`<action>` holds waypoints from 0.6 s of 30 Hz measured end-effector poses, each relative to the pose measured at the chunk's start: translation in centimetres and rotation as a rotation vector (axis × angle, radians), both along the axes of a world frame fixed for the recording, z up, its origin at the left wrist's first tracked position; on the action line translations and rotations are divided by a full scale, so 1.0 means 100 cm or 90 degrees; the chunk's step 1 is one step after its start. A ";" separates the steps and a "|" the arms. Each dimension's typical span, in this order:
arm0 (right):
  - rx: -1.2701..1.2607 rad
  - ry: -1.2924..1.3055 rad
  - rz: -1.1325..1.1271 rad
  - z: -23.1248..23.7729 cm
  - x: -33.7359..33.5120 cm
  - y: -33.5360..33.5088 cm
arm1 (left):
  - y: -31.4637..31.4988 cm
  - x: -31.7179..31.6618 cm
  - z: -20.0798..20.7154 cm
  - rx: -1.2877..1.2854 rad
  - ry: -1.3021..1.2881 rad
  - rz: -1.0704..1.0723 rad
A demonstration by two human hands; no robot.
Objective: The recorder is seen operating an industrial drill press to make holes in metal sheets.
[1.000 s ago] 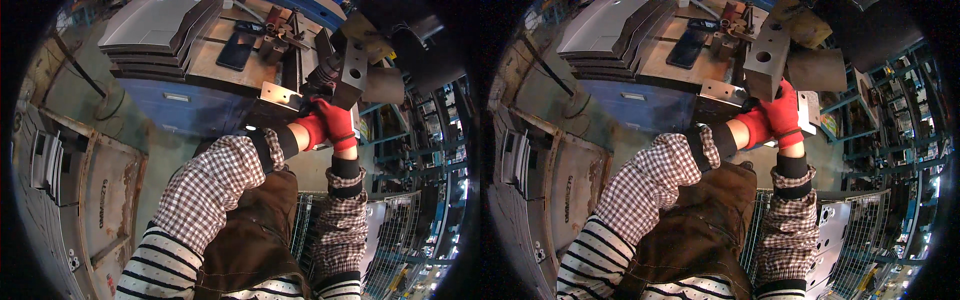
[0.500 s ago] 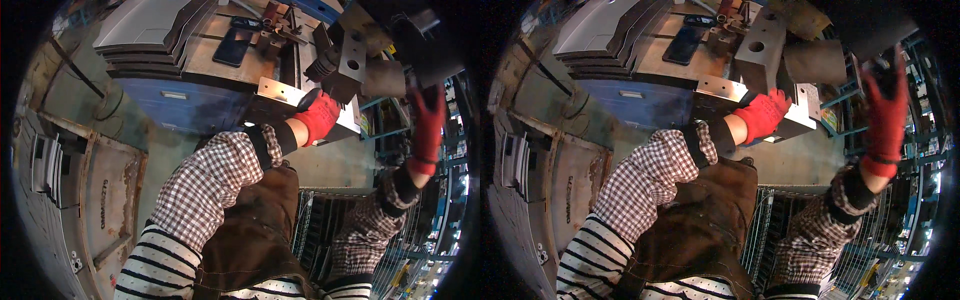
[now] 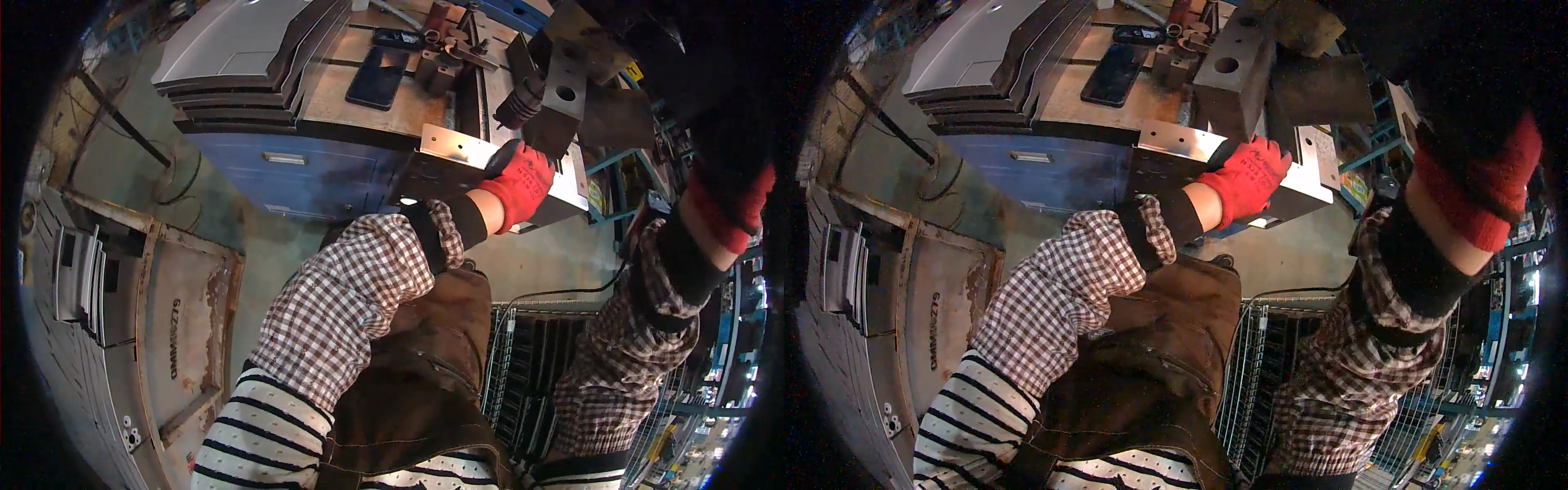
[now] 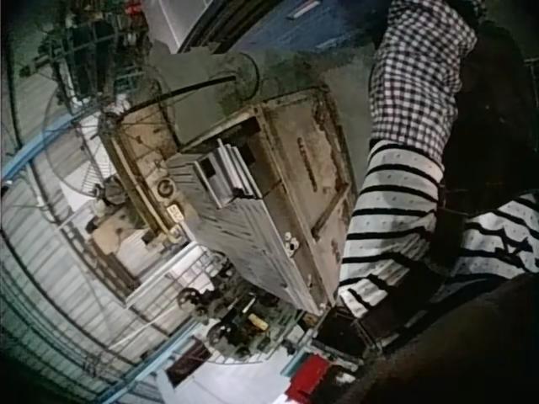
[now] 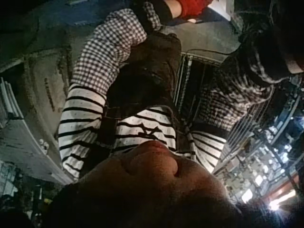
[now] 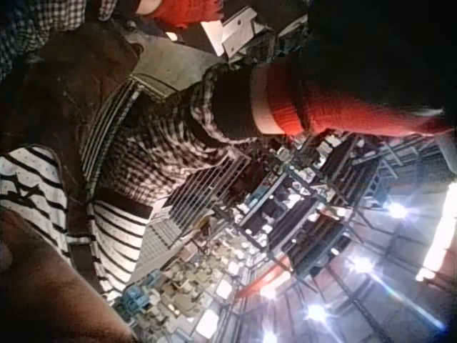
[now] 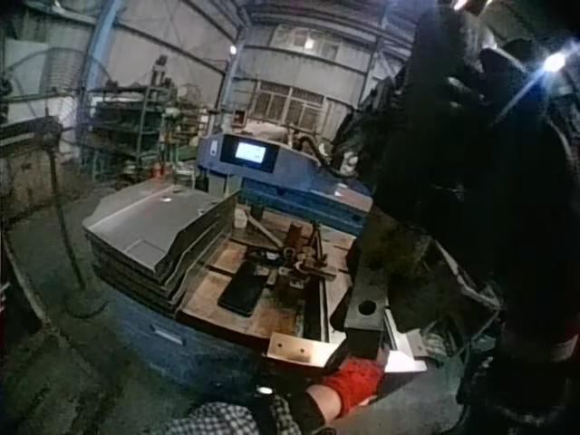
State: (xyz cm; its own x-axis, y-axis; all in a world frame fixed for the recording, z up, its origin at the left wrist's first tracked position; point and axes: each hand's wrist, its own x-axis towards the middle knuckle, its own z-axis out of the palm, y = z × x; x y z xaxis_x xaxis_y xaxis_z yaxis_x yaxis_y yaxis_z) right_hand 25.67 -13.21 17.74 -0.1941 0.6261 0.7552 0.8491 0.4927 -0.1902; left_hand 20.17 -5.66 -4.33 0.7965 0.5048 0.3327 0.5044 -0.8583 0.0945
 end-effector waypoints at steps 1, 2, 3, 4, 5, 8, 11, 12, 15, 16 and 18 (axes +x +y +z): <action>0.001 0.003 0.001 -0.001 -0.001 0.000 | -0.001 0.000 0.000 -0.003 -0.011 -0.007; 0.002 0.006 0.004 -0.001 -0.002 0.000 | -0.002 0.001 0.000 -0.006 -0.022 -0.014; 0.001 0.010 0.008 -0.002 -0.003 0.002 | -0.002 0.001 -0.001 -0.009 -0.021 -0.010; 0.001 0.013 0.015 -0.003 -0.004 0.003 | -0.001 0.003 -0.002 -0.012 -0.019 -0.006; 0.002 0.018 0.019 -0.004 -0.006 0.005 | 0.000 0.004 -0.003 -0.015 -0.018 -0.003; 0.006 0.025 0.028 -0.002 -0.007 0.004 | -0.001 0.008 -0.001 -0.022 -0.011 -0.012; 0.007 0.036 0.068 -0.007 -0.013 0.018 | 0.007 -0.001 -0.007 0.003 -0.001 0.016; 0.006 0.035 0.059 -0.007 -0.011 0.015 | 0.004 0.000 0.000 -0.017 0.022 -0.003; 0.006 0.036 0.047 -0.007 -0.008 0.009 | -0.004 0.008 -0.002 0.035 0.007 0.020; 0.009 0.037 0.050 -0.008 -0.009 0.009 | -0.003 0.009 -0.009 0.079 -0.052 0.015; 0.015 0.041 0.062 -0.003 -0.008 0.010 | 0.003 0.011 -0.034 0.167 -0.168 0.014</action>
State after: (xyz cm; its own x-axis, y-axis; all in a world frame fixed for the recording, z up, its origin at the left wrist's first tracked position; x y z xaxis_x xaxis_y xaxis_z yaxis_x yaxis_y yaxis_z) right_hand 24.87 -12.24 17.44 -0.2041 0.5881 0.7826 0.7832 0.5777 -0.2299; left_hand 21.23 -5.41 -7.76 0.6556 0.3914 0.6457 0.5114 -0.8593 0.0016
